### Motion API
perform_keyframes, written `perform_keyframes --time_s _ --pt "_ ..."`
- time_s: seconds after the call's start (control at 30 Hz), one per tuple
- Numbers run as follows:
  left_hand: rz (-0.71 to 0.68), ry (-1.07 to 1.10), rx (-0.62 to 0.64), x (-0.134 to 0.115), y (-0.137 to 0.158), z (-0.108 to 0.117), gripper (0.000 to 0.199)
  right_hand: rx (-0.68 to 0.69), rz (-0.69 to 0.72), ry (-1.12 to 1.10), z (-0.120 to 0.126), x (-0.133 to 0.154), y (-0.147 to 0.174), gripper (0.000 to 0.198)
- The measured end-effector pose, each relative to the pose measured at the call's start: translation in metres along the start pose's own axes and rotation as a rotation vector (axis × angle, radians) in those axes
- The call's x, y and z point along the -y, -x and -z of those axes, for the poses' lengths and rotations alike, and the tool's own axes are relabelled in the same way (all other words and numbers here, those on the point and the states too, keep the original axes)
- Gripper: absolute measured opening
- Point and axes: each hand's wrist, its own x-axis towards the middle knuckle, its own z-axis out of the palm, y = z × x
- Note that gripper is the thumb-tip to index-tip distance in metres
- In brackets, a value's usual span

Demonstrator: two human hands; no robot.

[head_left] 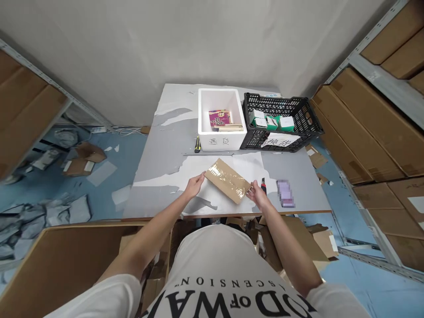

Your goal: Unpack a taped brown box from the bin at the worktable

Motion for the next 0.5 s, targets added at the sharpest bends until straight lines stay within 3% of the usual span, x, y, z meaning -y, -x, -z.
perform_keyframes --time_s 0.13,0.27,0.5 --pt "-0.026 -0.046 -0.107 0.027 0.049 -0.003 0.059 0.061 0.025 0.239 -0.009 0.033 -0.033 0.052" --pt "0.007 0.001 -0.167 0.058 0.082 -0.019 0.063 0.094 0.048 0.429 -0.027 0.044 -0.055 0.051" --pt "0.062 0.056 -0.134 0.075 0.096 -0.021 0.061 0.193 0.075 0.418 -0.027 0.037 -0.066 0.052"
